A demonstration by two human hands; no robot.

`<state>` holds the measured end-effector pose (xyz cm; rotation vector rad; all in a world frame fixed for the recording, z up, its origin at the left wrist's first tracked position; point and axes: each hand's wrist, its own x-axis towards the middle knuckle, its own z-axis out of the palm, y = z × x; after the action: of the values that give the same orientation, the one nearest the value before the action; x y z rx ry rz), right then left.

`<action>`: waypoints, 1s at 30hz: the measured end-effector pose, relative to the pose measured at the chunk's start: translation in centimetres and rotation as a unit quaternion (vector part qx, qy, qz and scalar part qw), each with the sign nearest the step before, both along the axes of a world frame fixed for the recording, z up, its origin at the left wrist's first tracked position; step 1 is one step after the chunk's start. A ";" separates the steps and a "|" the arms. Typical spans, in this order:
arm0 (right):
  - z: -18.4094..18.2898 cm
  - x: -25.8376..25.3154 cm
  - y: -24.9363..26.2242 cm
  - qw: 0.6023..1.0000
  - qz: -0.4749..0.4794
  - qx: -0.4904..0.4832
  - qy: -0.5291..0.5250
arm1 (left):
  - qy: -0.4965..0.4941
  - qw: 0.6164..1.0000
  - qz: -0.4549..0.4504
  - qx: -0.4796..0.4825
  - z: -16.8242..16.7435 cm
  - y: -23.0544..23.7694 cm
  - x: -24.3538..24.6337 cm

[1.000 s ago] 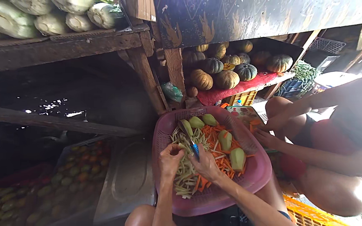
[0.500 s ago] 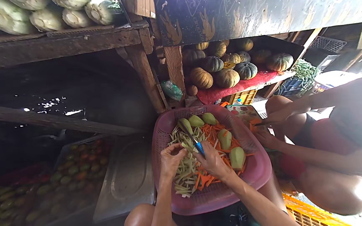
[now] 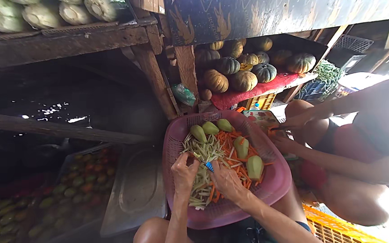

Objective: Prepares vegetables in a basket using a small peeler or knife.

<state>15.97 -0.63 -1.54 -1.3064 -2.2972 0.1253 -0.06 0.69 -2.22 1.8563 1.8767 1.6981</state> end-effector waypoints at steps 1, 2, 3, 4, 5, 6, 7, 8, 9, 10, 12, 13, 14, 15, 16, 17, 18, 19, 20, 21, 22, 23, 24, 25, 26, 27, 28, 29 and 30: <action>0.1 -0.1 0.0 1.000 -0.002 -0.003 -0.004 | 0.002 1.000 0.002 0.004 0.0 0.0 0.0; 0.2 -0.2 0.1 1.000 -0.003 -0.006 -0.008 | 0.002 1.000 0.003 0.006 0.0 0.0 0.1; 0.4 -0.2 0.1 1.000 -0.005 -0.010 -0.013 | 0.002 1.000 0.006 0.007 0.0 0.0 0.2; 0.4 -0.2 0.1 1.000 -0.007 -0.008 -0.016 | 0.000 1.000 0.008 0.006 0.0 0.0 0.2; 0.4 -0.2 0.2 1.000 -0.009 -0.003 -0.017 | -0.003 1.000 0.011 0.004 0.1 -0.1 0.3; 0.3 -0.2 0.2 1.000 -0.010 0.001 -0.017 | -0.010 1.000 0.013 0.001 0.3 -0.1 0.3; 0.2 -0.1 0.2 1.000 -0.010 0.004 -0.018 | -0.020 1.000 0.014 -0.003 0.4 -0.2 0.3; 0.0 0.1 0.2 1.000 -0.010 0.005 -0.021 | -0.030 0.999 0.015 -0.006 0.5 -0.2 0.2; -0.1 0.3 0.2 1.000 -0.009 -0.003 -0.024 | -0.041 0.999 0.017 -0.007 0.6 -0.3 0.1; -0.2 0.5 0.1 0.999 -0.008 -0.016 -0.029 | -0.054 0.998 0.019 -0.004 0.6 -0.3 0.0; -0.2 0.7 -0.1 0.998 -0.011 -0.044 -0.040 | -0.078 0.997 0.016 0.002 0.7 -0.3 -0.2; -0.3 0.8 -0.1 0.998 -0.013 -0.047 -0.041 | -0.089 0.996 0.012 0.005 0.7 -0.3 -0.3; -0.6 0.9 -0.1 0.998 -0.014 -0.044 -0.041 | -0.102 0.995 0.007 0.008 0.7 -0.4 -0.3; -0.8 1.0 0.0 0.998 -0.015 -0.045 -0.046 | -0.113 0.994 0.004 0.012 0.7 -0.4 -0.4; -0.8 1.2 0.2 0.996 -0.018 -0.062 -0.058 | -0.126 0.992 0.000 0.013 0.8 -0.4 -0.5; -0.6 1.5 0.5 0.990 -0.027 -0.108 -0.087 | -0.147 0.989 -0.008 0.014 1.0 -0.5 -0.7; 0.0 1.8 0.9 0.971 -0.040 -0.197 -0.131 | -0.176 0.984 -0.020 0.018 1.2 -0.6 -1.1; 0.5 2.3 1.5 0.945 -0.054 -0.274 -0.171 | -0.204 0.978 -0.031 0.023 1.5 -0.7 -1.5; 0.5 2.9 2.0 0.927 -0.064 -0.313 -0.198 | -0.219 0.975 -0.033 0.021 1.9 -0.8 -2.1; 0.5 3.7 2.3 0.918 -0.070 -0.328 -0.212 | -0.210 0.977 -0.022 0.001 2.1 -0.9 -2.7; 0.7 4.6 2.4 0.916 -0.075 -0.331 -0.215 | -0.183 0.982 -0.003 -0.049 2.5 -1.0 -3.3; 1.1 5.5 2.4 0.916 -0.081 -0.332 -0.211 | -0.145 0.981 0.015 -0.128 2.9 -1.2 -3.9; 1.6 6.4 2.4 0.917 -0.087 -0.335 -0.197 | -0.107 0.969 0.021 -0.223 3.2 -1.2 -4.3; 2.2 7.3 2.4 0.919 -0.094 -0.342 -0.175 | -0.069 0.950 0.020 -0.302 3.1 -0.8 -4.6; 2.8 8.3 2.3 0.920 -0.099 -0.354 -0.138 | -0.038 0.936 0.019 -0.349 2.6 -0.2 -4.6; 3.1 9.4 2.2 0.922 -0.100 -0.363 -0.090 | -0.021 0.928 0.018 -0.372 1.9 0.5 -4.3; 3.1 10.6 2.1 0.923 -0.099 -0.369 -0.034 | -0.014 0.926 0.011 -0.376 1.0 1.3 -3.9; 2.7 11.8 1.8 0.923 -0.095 -0.372 0.028 | -0.019 0.926 -0.009 -0.378 0.1 2.3 -3.6; 2.0 12.9 1.4 0.917 -0.091 -0.379 0.090 | -0.027 0.921 -0.035 -0.386 -0.7 3.5 -3.5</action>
<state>28.88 0.79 0.42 -1.7622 -2.0064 1.1126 -3.53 4.17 -2.88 1.4887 1.9965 0.7658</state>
